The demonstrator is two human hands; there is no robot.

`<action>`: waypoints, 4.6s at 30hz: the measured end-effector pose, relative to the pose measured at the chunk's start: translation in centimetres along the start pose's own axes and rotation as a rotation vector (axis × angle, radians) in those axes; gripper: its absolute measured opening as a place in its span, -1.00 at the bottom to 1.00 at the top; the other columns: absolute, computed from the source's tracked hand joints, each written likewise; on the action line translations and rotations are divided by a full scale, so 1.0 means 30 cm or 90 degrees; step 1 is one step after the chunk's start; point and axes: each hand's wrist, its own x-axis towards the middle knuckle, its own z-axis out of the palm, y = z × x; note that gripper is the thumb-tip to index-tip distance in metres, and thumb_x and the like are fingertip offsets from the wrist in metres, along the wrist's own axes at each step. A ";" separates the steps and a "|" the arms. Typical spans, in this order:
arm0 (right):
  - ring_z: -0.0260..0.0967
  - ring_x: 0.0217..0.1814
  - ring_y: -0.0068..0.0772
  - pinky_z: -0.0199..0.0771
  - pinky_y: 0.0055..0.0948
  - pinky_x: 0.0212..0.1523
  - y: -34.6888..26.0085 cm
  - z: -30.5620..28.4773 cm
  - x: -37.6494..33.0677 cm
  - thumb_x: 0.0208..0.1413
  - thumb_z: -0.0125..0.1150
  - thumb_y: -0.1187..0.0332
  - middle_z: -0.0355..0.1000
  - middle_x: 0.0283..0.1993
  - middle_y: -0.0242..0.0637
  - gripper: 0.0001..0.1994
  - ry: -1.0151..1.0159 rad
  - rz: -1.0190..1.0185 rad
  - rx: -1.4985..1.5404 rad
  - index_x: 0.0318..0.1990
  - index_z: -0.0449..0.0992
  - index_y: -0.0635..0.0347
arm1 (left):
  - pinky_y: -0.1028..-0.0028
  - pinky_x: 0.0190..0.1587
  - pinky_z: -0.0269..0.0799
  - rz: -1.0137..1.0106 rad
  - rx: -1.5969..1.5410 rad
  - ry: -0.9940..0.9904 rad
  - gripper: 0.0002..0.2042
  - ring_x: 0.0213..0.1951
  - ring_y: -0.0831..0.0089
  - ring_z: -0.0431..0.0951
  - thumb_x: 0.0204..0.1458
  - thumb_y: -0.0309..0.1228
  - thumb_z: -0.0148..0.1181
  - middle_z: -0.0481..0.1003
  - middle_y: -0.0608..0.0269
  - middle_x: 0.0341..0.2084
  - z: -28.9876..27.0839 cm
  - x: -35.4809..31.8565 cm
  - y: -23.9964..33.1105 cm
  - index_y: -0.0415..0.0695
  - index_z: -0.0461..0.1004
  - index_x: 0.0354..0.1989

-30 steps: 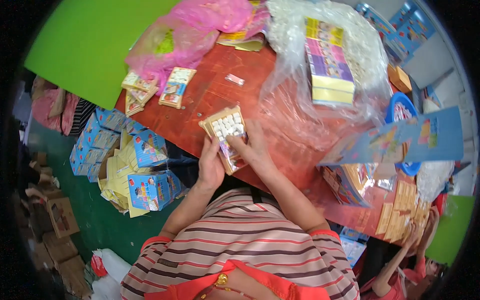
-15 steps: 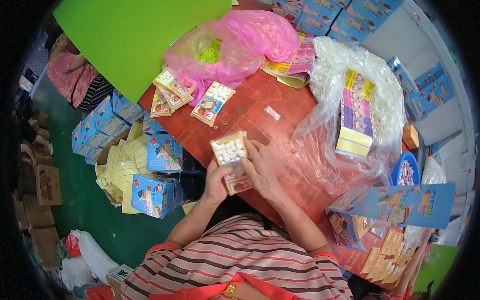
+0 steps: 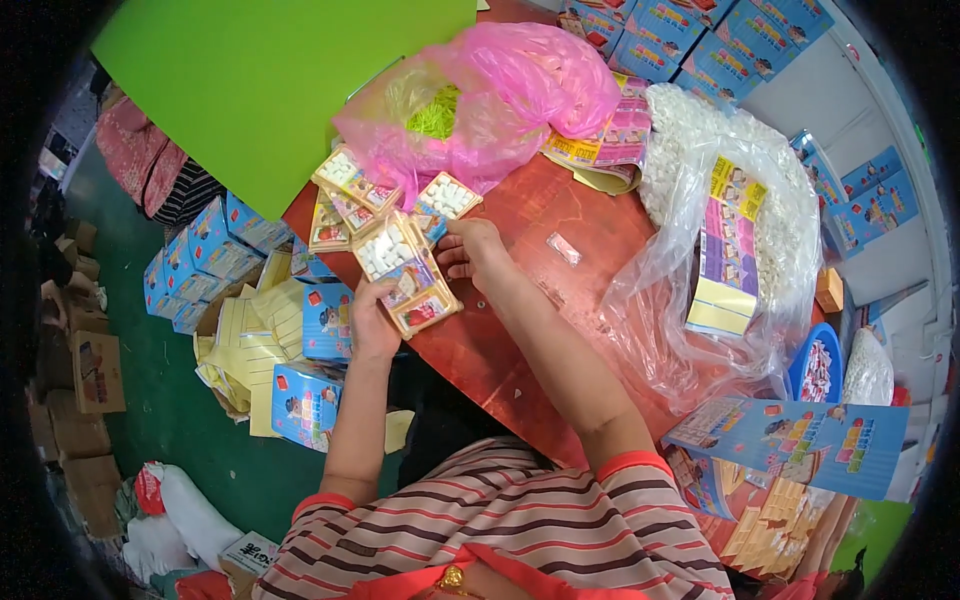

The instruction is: Packaging small stacks of items into paper sleeves and cardboard boxes.

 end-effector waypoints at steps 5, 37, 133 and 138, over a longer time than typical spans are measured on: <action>0.35 -0.45 -0.54 0.27 -0.49 -0.52 -0.022 0.002 0.039 0.13 0.09 0.15 0.40 -0.39 -0.41 -0.77 -0.004 0.015 -0.044 -0.28 0.45 0.10 | 0.24 0.12 0.40 -0.032 0.001 0.002 -0.48 0.02 0.21 0.48 -0.13 -0.57 -0.06 0.43 0.00 0.01 0.004 0.005 -0.001 -0.33 0.24 0.14; 0.32 -0.15 -0.02 0.29 -0.19 -0.14 0.311 -0.219 -0.554 0.18 -0.03 0.45 0.34 -0.24 -0.04 -0.63 0.357 -0.611 -0.439 0.15 0.28 0.30 | 0.20 0.30 0.10 -0.083 0.082 -0.168 -0.40 0.26 0.20 0.21 0.19 -0.38 -0.06 0.14 0.05 0.26 0.244 -0.344 -0.263 -0.18 -0.11 0.37; 0.23 0.26 -0.19 0.08 -0.12 0.32 0.146 -0.326 -0.627 0.02 0.14 0.54 0.37 0.09 -0.09 -0.83 -0.008 -0.820 -0.094 -0.20 0.41 0.18 | 0.31 0.03 0.46 -0.275 0.044 -0.109 -0.46 -0.08 0.28 0.55 -0.22 -0.59 0.03 0.50 0.07 -0.09 0.182 -0.313 -0.157 -0.33 0.32 0.09; 0.07 0.37 0.11 0.00 -0.01 0.33 0.195 -0.334 -0.640 -0.21 0.20 0.60 0.33 0.19 -0.14 -0.75 0.000 -0.901 -0.462 -0.30 0.49 0.12 | 0.33 0.03 0.49 -0.407 -0.056 -0.186 -0.54 -0.06 0.30 0.56 -0.07 -0.53 0.00 0.50 0.09 -0.07 0.178 -0.346 -0.223 -0.30 0.32 0.10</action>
